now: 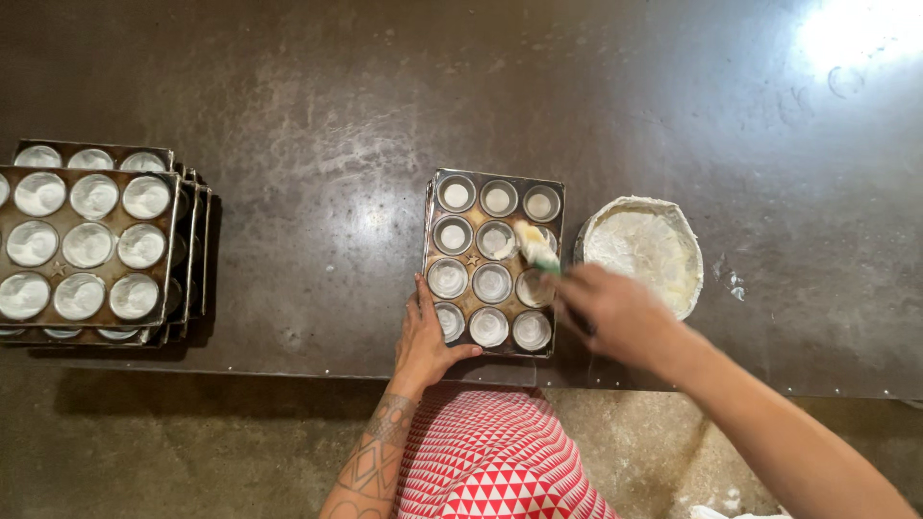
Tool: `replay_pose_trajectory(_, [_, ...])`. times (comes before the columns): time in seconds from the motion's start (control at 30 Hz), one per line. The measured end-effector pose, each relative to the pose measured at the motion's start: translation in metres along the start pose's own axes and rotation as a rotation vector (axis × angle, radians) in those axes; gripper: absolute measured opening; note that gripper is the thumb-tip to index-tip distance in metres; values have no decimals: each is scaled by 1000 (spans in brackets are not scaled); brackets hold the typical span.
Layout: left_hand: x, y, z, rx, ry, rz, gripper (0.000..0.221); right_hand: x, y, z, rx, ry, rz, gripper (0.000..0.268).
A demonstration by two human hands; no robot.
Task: The person greases the individual cups of multiple muffin tins by hand using a brush dipped in a bowl of shortening or grease.
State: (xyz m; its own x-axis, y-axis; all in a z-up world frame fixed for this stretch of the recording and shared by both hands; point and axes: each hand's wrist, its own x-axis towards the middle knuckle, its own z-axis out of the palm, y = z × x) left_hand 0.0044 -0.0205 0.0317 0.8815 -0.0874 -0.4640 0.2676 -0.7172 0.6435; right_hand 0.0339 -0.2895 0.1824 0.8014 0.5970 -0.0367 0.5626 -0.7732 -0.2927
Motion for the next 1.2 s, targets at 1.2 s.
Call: replay_pose_trajectory(1.2, [1,0,-2,25,4,54,158,4,11,23,148,86,-39,70])
